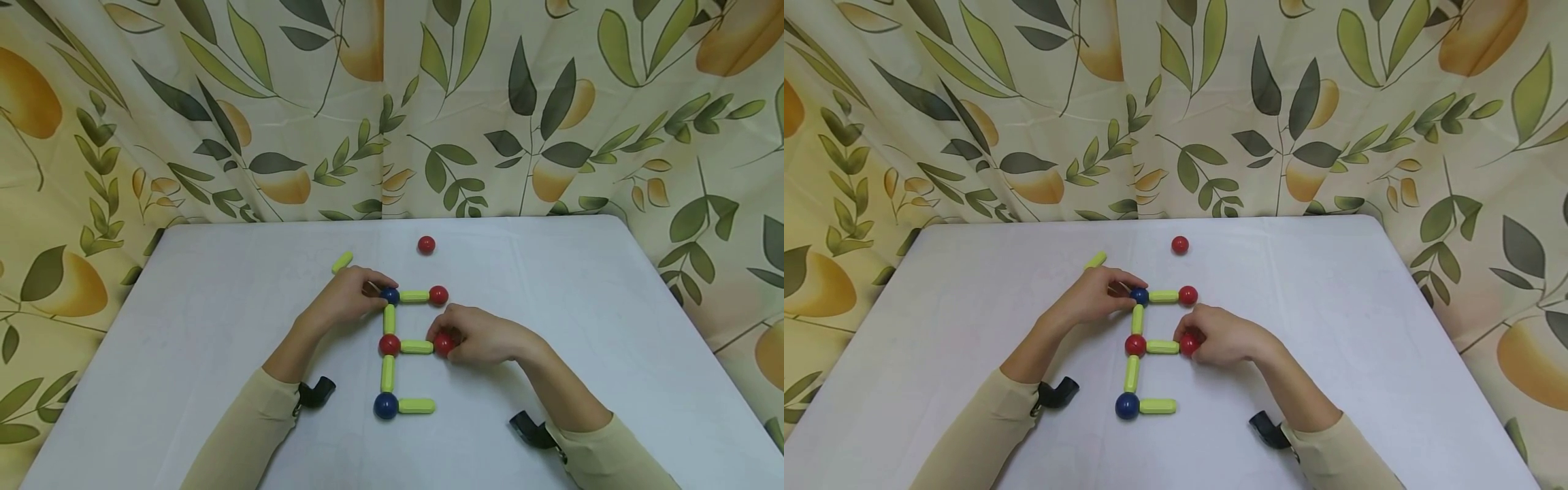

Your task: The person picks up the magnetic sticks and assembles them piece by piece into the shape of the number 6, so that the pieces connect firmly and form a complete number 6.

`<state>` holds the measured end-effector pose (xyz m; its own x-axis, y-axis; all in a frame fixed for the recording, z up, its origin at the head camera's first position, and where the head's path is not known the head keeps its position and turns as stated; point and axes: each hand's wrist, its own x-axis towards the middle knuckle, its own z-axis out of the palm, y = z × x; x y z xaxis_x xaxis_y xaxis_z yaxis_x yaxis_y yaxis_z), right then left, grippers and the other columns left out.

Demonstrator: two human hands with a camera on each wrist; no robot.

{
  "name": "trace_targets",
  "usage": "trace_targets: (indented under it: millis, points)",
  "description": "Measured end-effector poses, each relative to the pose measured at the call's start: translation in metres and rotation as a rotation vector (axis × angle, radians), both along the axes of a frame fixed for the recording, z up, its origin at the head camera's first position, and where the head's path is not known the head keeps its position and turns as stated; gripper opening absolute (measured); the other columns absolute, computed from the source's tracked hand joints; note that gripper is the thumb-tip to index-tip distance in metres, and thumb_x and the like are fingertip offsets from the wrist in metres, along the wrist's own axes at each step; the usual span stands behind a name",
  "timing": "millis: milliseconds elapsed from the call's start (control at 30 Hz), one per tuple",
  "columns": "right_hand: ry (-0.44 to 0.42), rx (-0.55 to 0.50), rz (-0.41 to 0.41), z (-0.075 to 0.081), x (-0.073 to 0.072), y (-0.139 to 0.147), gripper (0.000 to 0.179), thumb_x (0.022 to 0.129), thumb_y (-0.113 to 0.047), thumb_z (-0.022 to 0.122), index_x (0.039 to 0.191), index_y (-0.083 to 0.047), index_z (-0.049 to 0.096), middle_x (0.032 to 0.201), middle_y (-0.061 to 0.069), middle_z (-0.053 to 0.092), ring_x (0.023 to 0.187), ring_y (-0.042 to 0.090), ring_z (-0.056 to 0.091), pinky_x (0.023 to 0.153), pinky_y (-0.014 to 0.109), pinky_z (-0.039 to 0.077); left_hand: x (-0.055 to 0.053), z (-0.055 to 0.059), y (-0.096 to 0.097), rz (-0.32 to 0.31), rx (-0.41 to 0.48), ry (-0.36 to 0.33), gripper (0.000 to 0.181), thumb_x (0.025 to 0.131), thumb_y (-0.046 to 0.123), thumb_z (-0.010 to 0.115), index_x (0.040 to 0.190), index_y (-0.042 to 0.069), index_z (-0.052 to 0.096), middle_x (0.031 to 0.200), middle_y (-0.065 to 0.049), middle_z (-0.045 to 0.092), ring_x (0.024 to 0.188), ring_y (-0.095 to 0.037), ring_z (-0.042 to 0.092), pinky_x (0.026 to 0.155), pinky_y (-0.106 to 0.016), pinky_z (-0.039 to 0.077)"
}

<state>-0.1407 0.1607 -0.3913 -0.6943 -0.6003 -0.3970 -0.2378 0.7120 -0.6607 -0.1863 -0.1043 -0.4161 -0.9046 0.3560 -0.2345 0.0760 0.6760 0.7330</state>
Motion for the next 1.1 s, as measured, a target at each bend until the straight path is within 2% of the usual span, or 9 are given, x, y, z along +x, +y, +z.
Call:
trace_targets:
  millis: [400,1100]
  points:
    - [-0.034,-0.032,-0.023,-0.0006,-0.0009,0.0009,0.033,0.084,0.001,0.075,0.113,-0.013,0.071,0.104,0.005,0.058,0.097,0.022,0.053,0.079,0.033,0.049,0.0005,0.0005,-0.0003,0.001,0.006,0.003,0.032,0.094,0.01,0.077,0.124,0.022,0.078,0.118,0.001,0.073,0.102,-0.018,0.066,0.087,-0.031,0.058]
    - [-0.006,-0.048,-0.011,-0.0003,-0.0032,0.0028,0.032,0.083,0.0,0.079,0.112,-0.014,0.073,0.1,0.002,0.064,0.09,0.019,0.059,0.077,0.031,0.054,-0.0001,-0.001,0.0,0.002,0.004,0.0,0.033,0.095,0.01,0.076,0.125,0.022,0.077,0.119,0.001,0.073,0.103,-0.019,0.066,0.09,-0.032,0.058]
